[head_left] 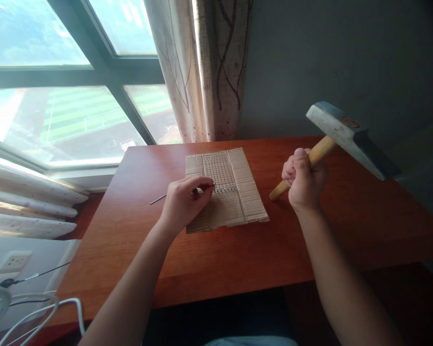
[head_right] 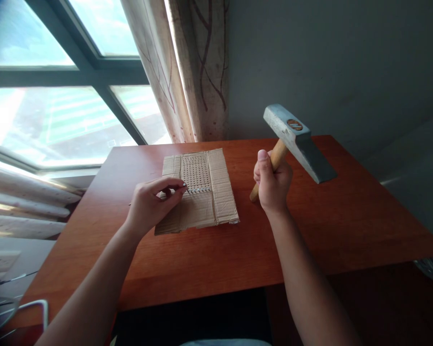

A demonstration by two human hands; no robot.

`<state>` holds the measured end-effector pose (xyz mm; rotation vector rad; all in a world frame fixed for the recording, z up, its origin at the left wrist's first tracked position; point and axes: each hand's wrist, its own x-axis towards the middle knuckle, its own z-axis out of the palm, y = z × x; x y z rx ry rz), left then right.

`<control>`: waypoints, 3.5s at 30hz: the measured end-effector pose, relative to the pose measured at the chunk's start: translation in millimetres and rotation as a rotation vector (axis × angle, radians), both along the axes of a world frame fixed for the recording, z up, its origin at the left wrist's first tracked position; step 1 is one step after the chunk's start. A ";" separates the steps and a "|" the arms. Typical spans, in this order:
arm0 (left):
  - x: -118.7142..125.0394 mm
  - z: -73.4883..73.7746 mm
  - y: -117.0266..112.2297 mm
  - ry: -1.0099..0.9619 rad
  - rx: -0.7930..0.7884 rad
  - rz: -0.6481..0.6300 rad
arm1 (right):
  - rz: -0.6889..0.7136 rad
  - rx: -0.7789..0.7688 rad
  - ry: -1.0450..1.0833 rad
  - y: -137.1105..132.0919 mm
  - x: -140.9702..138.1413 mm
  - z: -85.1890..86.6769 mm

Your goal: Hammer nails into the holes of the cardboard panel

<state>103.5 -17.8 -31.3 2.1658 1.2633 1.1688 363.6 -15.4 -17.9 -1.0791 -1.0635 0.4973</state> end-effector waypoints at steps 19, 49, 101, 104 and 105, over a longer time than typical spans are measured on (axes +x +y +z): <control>1.0 -7.8 -1.4 -0.054 0.008 0.013 | 0.520 -0.435 -0.795 -31.0 1.5 30.1; 1.8 -6.4 -2.5 -0.015 0.007 0.016 | 0.485 -0.450 -1.030 -38.8 -29.1 66.1; 1.1 -12.8 -1.9 -0.020 -0.129 -0.001 | 0.455 -0.428 -0.997 -37.9 -24.7 47.0; 0.0 -13.1 -1.1 -0.022 -0.128 -0.023 | 0.337 -0.310 -0.803 -34.8 -16.8 43.4; -0.5 -13.2 -0.9 -0.025 -0.127 -0.035 | 0.283 -0.269 -0.703 -32.8 -14.3 41.0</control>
